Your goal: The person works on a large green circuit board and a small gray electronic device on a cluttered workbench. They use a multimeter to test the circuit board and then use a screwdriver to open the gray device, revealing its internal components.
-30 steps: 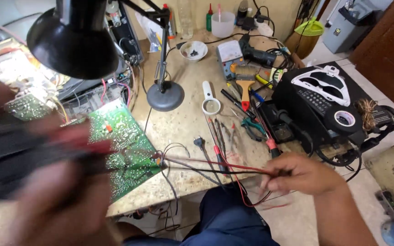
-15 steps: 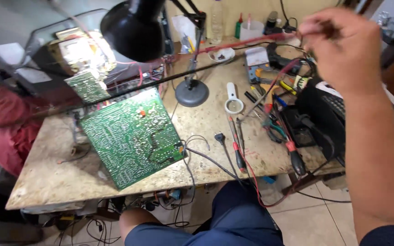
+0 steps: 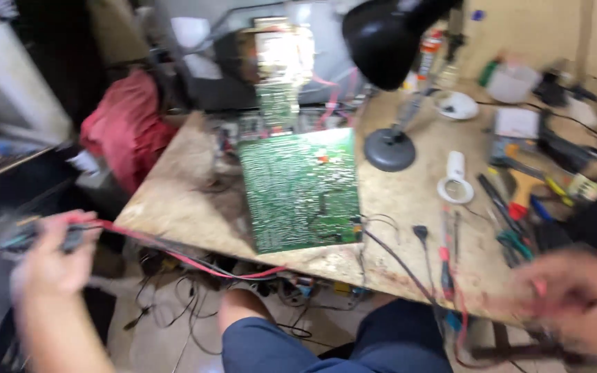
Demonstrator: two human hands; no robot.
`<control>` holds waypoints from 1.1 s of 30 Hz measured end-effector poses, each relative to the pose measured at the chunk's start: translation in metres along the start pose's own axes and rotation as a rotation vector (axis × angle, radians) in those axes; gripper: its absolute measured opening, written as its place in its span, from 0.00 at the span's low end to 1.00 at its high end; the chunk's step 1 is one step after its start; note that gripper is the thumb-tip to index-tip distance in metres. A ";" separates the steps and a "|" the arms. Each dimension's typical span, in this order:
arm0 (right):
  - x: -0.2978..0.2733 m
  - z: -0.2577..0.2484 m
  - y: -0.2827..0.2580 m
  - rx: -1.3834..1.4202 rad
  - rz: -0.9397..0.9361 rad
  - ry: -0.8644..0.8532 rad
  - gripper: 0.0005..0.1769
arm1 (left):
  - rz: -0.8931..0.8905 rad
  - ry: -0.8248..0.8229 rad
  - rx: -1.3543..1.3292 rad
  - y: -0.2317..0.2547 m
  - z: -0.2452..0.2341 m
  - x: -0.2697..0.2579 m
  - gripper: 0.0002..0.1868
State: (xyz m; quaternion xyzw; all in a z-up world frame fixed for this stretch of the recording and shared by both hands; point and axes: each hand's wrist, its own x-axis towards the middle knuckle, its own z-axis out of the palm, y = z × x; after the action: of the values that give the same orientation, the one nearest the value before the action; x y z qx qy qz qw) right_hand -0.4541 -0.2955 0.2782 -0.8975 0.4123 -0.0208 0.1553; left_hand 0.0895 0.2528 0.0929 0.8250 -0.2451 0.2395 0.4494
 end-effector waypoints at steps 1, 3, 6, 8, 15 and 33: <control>-0.003 0.029 -0.038 -0.077 0.061 -0.071 0.17 | -0.200 -0.108 0.189 0.040 0.007 -0.001 0.16; -0.010 0.084 -0.076 -0.157 0.104 -0.137 0.19 | -0.419 -0.198 0.379 0.075 0.040 -0.007 0.20; 0.009 0.137 -0.117 0.405 -1.166 -0.703 0.18 | -0.872 0.084 -1.044 0.054 0.103 -0.009 0.18; -0.002 0.151 -0.159 0.433 -1.183 -0.681 0.10 | -0.879 -0.067 -0.907 0.059 0.132 -0.016 0.12; 0.022 0.234 -0.193 0.465 -1.296 -0.125 0.10 | -0.984 -0.461 -0.844 0.180 0.119 -0.023 0.41; 0.076 0.278 -0.206 1.180 -0.326 -0.765 0.43 | -0.699 -0.602 -1.283 0.266 0.128 -0.128 0.34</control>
State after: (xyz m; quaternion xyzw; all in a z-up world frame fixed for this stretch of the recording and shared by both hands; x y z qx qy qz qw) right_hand -0.2069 -0.1532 0.0684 -0.6586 0.1097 0.0527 0.7426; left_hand -0.1507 0.0405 0.1189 0.4632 -0.1732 -0.3374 0.8010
